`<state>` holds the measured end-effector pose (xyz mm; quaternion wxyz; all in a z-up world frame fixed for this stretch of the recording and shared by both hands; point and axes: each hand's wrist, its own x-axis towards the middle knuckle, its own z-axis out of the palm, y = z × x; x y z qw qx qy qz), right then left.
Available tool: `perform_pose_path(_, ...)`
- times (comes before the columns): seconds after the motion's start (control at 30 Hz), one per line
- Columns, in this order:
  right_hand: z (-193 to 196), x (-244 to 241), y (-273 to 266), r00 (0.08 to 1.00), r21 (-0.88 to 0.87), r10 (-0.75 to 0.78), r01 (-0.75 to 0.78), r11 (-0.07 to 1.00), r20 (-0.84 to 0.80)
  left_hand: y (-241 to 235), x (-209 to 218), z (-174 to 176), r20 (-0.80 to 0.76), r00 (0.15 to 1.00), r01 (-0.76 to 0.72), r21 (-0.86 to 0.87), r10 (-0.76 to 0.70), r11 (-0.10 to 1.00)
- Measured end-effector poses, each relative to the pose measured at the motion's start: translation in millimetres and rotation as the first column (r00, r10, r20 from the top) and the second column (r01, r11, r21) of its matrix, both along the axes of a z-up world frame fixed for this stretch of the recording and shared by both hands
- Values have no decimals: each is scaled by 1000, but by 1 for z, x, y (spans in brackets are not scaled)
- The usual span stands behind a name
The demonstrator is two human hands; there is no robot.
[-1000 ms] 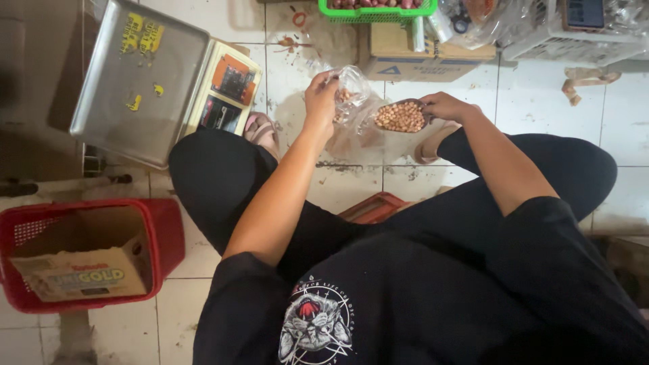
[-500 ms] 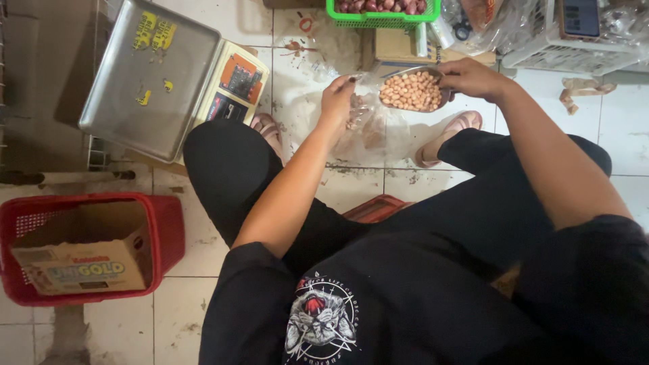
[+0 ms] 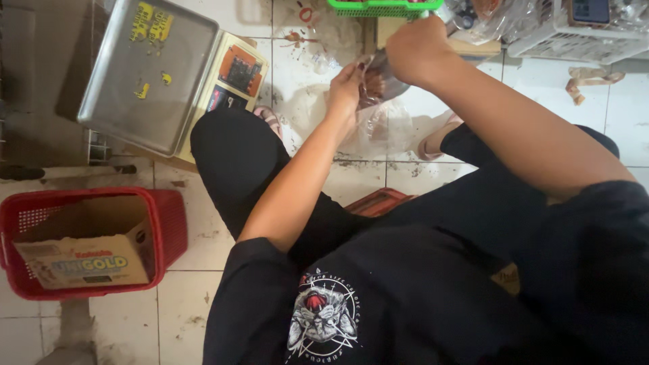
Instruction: The person puts peanuts into a plastic bag, using a metal scoop to transfer them from a large plastic bag on the floor, and then ties the smaller bag closed.
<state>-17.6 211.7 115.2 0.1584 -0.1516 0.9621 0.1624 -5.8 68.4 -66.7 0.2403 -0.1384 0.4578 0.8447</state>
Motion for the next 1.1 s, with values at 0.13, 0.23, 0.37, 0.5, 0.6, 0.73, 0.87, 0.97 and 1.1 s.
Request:
perform_pose_path(0.13,-3,-8,7,991,-160,-17,-4,987,-133,-10,0,1,-20,991,-134,36,135,990)
perform_pose_path(0.23,7,7,54,958,-480,-286,255,839,11,-21,0,16,28,980,-200,118,198,973)
perform_pose_path(0.37,-12,25,89,973,-231,-230,220,948,-17,-34,-3,22,-24,964,-262,78,264,962)
perform_pose_path(0.5,-105,35,105,945,13,-258,261,965,203,-52,-2,24,-107,945,-309,22,309,951)
perform_pose_path(0.6,-184,43,98,869,-11,-263,295,956,418,-56,-1,35,-4,950,-311,52,312,949)
perform_pose_path(0.73,-234,15,75,691,-224,-287,549,806,664,-58,2,41,-69,953,-299,-35,296,954)
perform_pose_path(0.87,-219,-13,36,857,-547,-364,513,661,364,-58,4,44,-76,953,-296,-8,294,955)
perform_pose_path(0.97,-202,-23,23,915,-386,-292,385,838,278,-59,4,53,-85,955,-287,-20,284,958)
perform_pose_path(1.1,-206,-15,31,912,-68,-185,225,972,365,-60,4,71,-27,966,-257,2,257,966)
